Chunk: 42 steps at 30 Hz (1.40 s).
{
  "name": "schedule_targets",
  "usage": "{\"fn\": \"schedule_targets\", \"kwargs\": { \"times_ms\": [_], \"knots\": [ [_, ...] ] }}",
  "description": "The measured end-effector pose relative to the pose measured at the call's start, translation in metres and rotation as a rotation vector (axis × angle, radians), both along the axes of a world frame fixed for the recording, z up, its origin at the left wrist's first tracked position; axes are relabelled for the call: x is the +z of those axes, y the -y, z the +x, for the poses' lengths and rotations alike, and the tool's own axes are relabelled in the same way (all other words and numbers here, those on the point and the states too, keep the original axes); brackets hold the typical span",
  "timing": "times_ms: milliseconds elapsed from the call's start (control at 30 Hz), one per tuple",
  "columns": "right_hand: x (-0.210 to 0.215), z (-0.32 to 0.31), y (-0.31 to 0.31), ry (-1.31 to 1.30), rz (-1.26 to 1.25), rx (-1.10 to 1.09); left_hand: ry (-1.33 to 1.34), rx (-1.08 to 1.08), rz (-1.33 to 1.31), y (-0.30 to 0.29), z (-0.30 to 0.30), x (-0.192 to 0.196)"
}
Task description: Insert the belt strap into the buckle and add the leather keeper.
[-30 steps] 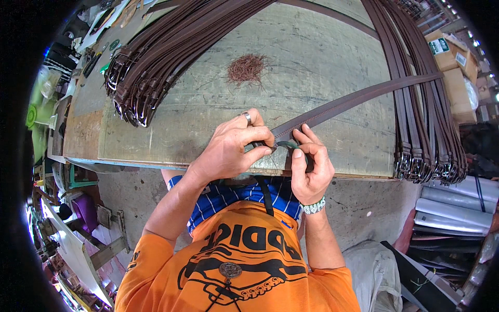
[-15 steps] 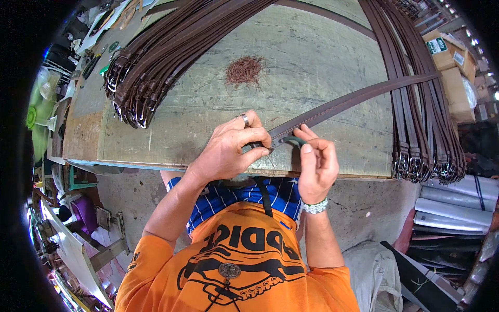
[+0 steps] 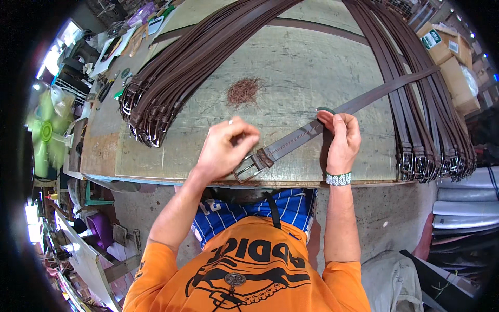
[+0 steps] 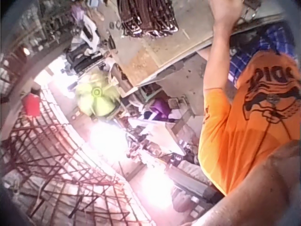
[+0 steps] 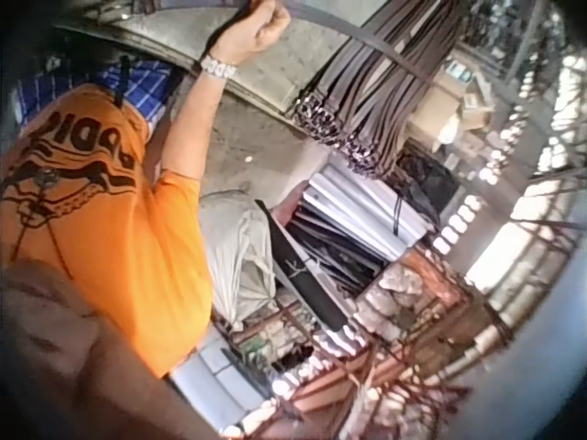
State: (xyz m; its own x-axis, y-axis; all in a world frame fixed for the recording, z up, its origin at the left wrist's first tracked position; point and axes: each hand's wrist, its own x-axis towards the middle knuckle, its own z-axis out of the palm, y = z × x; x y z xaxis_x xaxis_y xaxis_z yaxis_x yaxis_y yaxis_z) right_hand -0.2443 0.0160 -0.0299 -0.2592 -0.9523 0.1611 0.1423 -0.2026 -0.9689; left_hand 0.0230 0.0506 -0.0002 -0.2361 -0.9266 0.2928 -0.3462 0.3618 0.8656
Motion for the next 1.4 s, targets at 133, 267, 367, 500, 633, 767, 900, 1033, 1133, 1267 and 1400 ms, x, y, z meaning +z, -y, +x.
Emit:
{"fn": "schedule_targets", "kwargs": {
  "times_ms": [133, 267, 367, 500, 633, 767, 900, 1033, 1133, 1267, 1400],
  "knots": [
    [-0.004, 0.001, -0.002, 0.057, -0.056, -0.021, 0.422, 0.025, -0.151, 0.032, -0.012, 0.006],
    [-0.001, 0.004, -0.004, 0.055, -0.047, -0.038, 0.690, 0.068, -0.298, 0.047, -0.023, -0.003],
    [-0.003, 0.006, -0.003, 0.068, -0.061, -0.034, 0.906, 0.230, -0.373, 0.052, -0.014, -0.004],
    [-0.006, 0.005, -0.005, 0.069, -0.062, -0.018, 0.896, 0.441, -0.437, 0.079, 0.019, -0.009],
    [-0.008, 0.000, -0.006, 0.026, -0.043, -0.029, 0.822, 0.457, -0.507, 0.076, 0.032, 0.004],
    [-0.007, -0.001, -0.004, 0.031, -0.026, -0.032, 0.685, 0.431, -0.550, 0.060, 0.030, 0.016],
    [-0.005, 0.001, -0.001, -0.017, -0.042, -0.042, 0.467, 0.201, -0.437, 0.040, 0.038, 0.022],
    [-0.002, 0.006, -0.003, 0.008, -0.063, -0.044, 0.359, -0.166, -0.144, -0.003, 0.025, 0.021],
    [-0.002, 0.005, -0.005, 0.005, -0.047, -0.033, 0.373, -0.288, -0.177, -0.016, 0.014, 0.021],
    [-0.007, 0.001, -0.006, -0.023, -0.029, -0.031, 0.428, -0.270, -0.221, -0.014, 0.011, 0.012],
    [-0.004, 0.004, -0.005, -0.053, -0.046, -0.044, 0.368, -0.329, -0.253, -0.002, 0.003, 0.010]
  ]
}}
